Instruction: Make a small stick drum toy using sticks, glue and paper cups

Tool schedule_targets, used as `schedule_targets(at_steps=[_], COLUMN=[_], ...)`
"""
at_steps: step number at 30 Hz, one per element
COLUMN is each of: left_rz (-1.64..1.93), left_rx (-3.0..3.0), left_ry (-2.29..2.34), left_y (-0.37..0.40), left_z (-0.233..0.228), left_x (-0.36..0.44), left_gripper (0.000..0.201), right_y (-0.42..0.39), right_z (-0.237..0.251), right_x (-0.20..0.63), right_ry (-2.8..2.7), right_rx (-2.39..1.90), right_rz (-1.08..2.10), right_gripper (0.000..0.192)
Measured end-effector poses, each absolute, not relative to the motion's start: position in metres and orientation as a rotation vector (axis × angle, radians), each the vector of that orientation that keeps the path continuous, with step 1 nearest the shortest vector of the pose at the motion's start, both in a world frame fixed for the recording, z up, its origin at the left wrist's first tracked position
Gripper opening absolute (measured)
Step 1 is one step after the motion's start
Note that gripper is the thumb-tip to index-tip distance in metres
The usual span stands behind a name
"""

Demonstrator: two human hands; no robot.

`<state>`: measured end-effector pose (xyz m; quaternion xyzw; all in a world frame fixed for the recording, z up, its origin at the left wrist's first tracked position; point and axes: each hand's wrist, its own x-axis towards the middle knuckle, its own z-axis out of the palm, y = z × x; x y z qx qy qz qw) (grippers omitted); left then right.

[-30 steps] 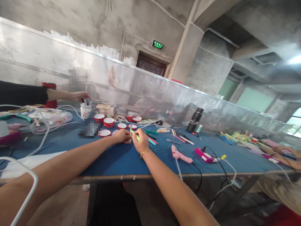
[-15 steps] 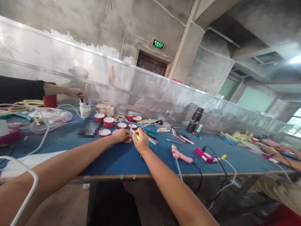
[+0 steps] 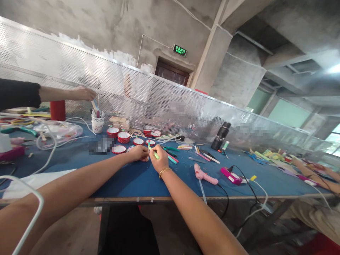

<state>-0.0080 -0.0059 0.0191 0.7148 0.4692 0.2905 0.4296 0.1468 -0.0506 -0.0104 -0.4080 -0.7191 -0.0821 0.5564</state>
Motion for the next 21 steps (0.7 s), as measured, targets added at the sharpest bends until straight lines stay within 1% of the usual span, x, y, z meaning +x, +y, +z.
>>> schedule_targets(at_steps=[7, 13, 21], left_rz=[0.735, 0.714, 0.707], left_rx=[1.787, 1.784, 1.762], left_ry=[1.179, 1.199, 1.186], left_y=[-0.0060, -0.0042, -0.0010], left_z=[0.0193, 0.0182, 0.0158], left_x=[-0.0083, -0.0074, -0.0069], left_gripper=[0.027, 0.031, 0.027], right_y=[-0.0470, -0.0483, -0.0487], right_z=[-0.0114, -0.0114, -0.0116], right_x=[0.1508, 0.1499, 0.1474], right_ry=[-1.651, -1.659, -1.704], right_rx=[-1.014, -0.982, -0.971], right_rz=[-0.203, -0.199, -0.198], right_gripper=[0.016, 0.017, 0.016])
